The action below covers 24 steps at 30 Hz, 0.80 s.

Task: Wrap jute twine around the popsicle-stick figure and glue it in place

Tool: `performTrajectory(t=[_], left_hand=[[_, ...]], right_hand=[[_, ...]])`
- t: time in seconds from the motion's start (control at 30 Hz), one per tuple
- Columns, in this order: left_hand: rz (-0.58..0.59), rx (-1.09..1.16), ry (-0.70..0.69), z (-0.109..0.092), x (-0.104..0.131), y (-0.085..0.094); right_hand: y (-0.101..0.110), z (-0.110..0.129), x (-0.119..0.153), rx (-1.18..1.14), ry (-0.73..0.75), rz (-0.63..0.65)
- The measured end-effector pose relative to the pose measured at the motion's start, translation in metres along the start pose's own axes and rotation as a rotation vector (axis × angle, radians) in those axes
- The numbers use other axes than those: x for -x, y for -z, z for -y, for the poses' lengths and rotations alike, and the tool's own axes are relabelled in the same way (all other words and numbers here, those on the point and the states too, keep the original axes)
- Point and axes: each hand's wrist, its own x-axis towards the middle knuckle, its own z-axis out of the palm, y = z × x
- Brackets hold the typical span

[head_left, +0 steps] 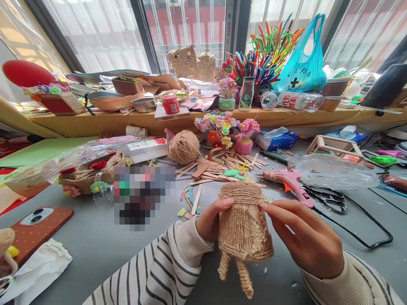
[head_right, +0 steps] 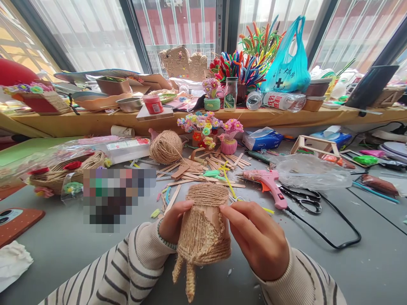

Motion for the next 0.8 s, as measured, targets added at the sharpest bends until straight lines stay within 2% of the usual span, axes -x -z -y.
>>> performTrajectory(t=[0.3, 0.8], left_hand=[[0.005, 0.004, 0.022, -0.0015, 0.0, 0.0004], [-0.005, -0.026, 0.009, 0.0013, -0.0019, 0.0016]], right_hand=[[0.0011, -0.0003, 0.0012, 0.01, 0.02, 0.029], [-0.0037, 0.0017, -0.0006, 0.017, -0.006, -0.008]])
